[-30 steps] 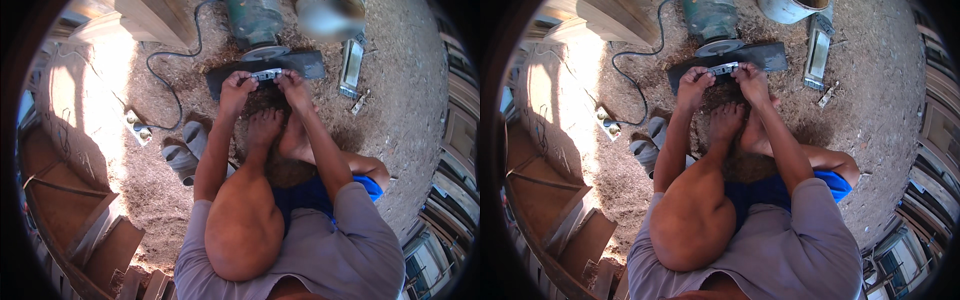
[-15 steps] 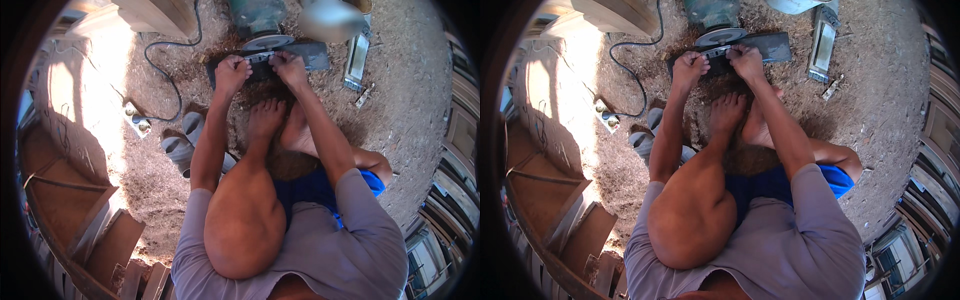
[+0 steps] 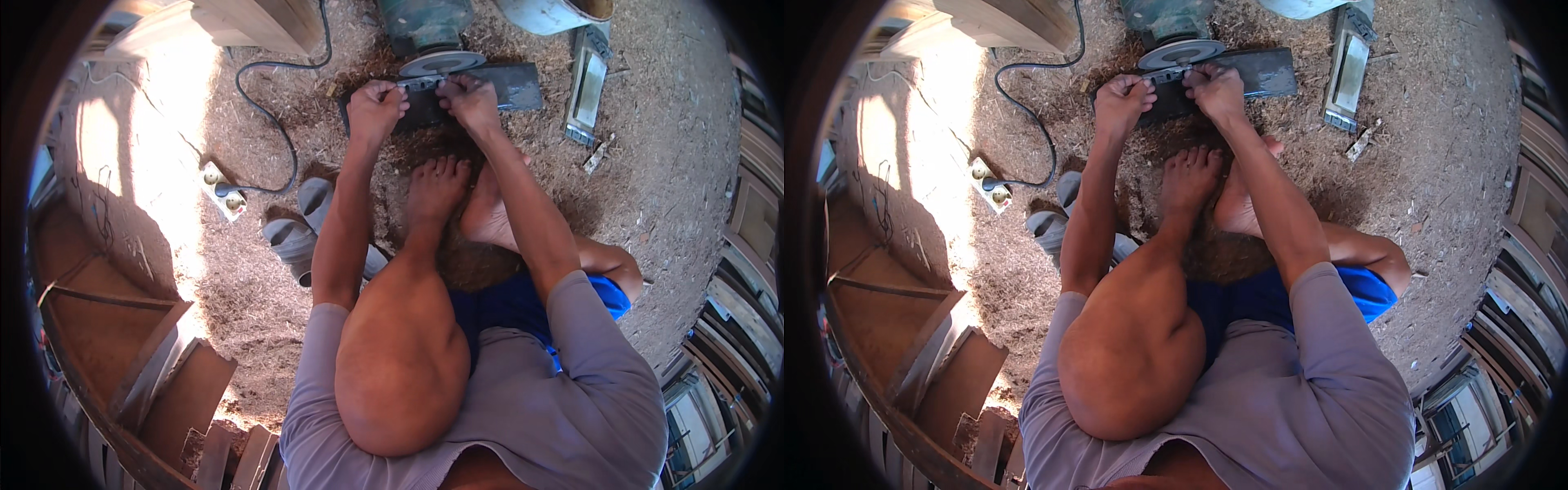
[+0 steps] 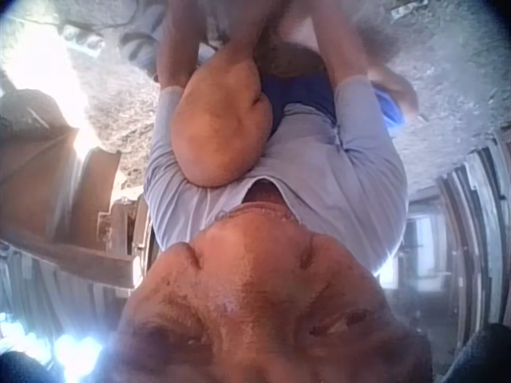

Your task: The person sharpens a metal planer blade by holding it against a spinning grinding wheel, occasionally dipping the blade into a bucket of water to cool it.

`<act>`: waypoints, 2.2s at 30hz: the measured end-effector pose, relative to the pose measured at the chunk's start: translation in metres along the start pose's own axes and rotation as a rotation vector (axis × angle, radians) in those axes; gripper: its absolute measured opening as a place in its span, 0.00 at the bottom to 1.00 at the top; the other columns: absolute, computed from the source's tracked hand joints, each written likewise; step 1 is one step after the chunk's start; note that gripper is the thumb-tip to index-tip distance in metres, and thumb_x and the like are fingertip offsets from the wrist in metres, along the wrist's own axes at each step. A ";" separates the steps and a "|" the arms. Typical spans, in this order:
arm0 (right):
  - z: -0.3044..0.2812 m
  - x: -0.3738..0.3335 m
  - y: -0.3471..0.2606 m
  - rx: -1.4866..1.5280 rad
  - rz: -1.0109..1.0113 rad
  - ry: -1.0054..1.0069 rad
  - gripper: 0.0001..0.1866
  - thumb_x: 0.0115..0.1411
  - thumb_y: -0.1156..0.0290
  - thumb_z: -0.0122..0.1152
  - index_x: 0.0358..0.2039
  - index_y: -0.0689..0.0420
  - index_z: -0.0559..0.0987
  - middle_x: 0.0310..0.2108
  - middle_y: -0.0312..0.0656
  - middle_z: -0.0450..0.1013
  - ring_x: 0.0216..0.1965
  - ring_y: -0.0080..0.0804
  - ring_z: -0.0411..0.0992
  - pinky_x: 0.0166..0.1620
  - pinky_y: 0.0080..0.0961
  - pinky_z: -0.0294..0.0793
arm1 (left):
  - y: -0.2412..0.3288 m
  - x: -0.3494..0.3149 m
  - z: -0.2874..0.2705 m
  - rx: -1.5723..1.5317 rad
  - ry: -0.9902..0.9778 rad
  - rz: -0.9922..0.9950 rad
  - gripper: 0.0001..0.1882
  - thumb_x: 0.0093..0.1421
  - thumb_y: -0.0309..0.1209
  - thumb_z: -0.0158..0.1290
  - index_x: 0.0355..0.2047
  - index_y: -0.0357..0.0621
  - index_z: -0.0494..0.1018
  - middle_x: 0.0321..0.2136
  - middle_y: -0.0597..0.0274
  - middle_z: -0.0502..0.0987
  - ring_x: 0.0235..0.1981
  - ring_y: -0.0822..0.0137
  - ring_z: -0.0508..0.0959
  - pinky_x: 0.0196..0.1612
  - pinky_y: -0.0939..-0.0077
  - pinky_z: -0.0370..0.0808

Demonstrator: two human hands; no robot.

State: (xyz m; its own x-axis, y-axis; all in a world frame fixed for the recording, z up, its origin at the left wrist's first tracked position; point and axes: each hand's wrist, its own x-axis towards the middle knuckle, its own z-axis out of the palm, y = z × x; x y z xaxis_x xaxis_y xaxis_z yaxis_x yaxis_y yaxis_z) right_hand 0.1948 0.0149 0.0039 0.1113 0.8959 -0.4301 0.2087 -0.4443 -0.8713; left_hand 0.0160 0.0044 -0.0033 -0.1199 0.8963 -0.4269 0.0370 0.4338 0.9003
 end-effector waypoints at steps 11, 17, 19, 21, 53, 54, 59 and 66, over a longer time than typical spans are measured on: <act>0.000 -0.001 -0.005 0.046 0.010 0.002 0.11 0.56 0.70 0.62 0.35 0.65 0.80 0.27 0.40 0.79 0.24 0.21 0.75 0.27 0.17 0.73 | 0.001 -0.001 0.000 -0.036 0.000 0.002 0.12 0.58 0.27 0.55 0.38 0.28 0.73 0.29 0.52 0.80 0.27 0.70 0.82 0.28 0.81 0.79; -0.002 0.001 -0.003 0.108 -0.001 0.004 0.10 0.56 0.71 0.62 0.34 0.64 0.80 0.27 0.39 0.79 0.24 0.19 0.75 0.26 0.15 0.71 | 0.004 0.001 0.002 -0.058 -0.005 -0.023 0.13 0.58 0.27 0.56 0.39 0.27 0.73 0.30 0.51 0.80 0.27 0.68 0.82 0.28 0.81 0.79; -0.001 0.001 -0.005 0.120 0.006 0.012 0.10 0.56 0.72 0.62 0.34 0.66 0.80 0.26 0.40 0.79 0.24 0.20 0.75 0.25 0.16 0.71 | 0.002 0.003 0.002 -0.064 0.001 -0.032 0.13 0.58 0.27 0.56 0.38 0.27 0.73 0.30 0.50 0.80 0.27 0.68 0.82 0.28 0.80 0.79; -0.001 0.001 -0.005 0.143 0.009 0.023 0.10 0.55 0.74 0.62 0.34 0.68 0.80 0.25 0.43 0.79 0.23 0.22 0.76 0.24 0.17 0.72 | 0.000 0.006 0.003 -0.102 -0.014 -0.029 0.13 0.58 0.26 0.56 0.38 0.27 0.73 0.30 0.50 0.80 0.28 0.67 0.82 0.28 0.80 0.80; 0.001 -0.001 -0.001 0.383 0.076 0.170 0.04 0.57 0.77 0.60 0.31 0.64 0.79 0.26 0.40 0.78 0.22 0.21 0.76 0.22 0.15 0.72 | 0.000 0.005 0.022 -0.248 -0.040 0.021 0.08 0.59 0.25 0.54 0.35 0.29 0.73 0.29 0.51 0.79 0.27 0.66 0.81 0.29 0.79 0.80; 0.001 -0.001 -0.001 0.370 0.066 0.171 0.04 0.56 0.77 0.60 0.31 0.64 0.79 0.25 0.40 0.78 0.22 0.21 0.75 0.22 0.14 0.71 | 0.000 0.003 0.022 -0.272 -0.041 0.027 0.08 0.59 0.25 0.54 0.35 0.29 0.73 0.29 0.51 0.79 0.27 0.66 0.81 0.30 0.78 0.80; 0.006 -0.001 -0.001 0.348 0.043 0.164 0.04 0.56 0.76 0.60 0.30 0.65 0.79 0.25 0.40 0.78 0.20 0.20 0.73 0.20 0.14 0.68 | 0.000 0.002 0.019 -0.323 -0.034 0.018 0.09 0.60 0.24 0.54 0.36 0.27 0.72 0.31 0.49 0.79 0.30 0.64 0.81 0.32 0.76 0.81; 0.009 -0.003 -0.003 0.340 0.040 0.159 0.05 0.56 0.76 0.60 0.30 0.65 0.79 0.24 0.41 0.78 0.20 0.20 0.74 0.21 0.14 0.68 | -0.001 0.000 0.015 -0.341 -0.026 0.024 0.08 0.60 0.23 0.52 0.37 0.27 0.71 0.31 0.48 0.78 0.30 0.63 0.82 0.32 0.77 0.81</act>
State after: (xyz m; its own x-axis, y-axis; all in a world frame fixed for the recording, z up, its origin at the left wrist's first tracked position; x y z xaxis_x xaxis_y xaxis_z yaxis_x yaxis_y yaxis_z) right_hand 0.1850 0.0135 0.0062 0.2674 0.8536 -0.4471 -0.1307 -0.4275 -0.8945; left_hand 0.0312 0.0056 -0.0054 -0.0970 0.9098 -0.4036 -0.2946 0.3611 0.8848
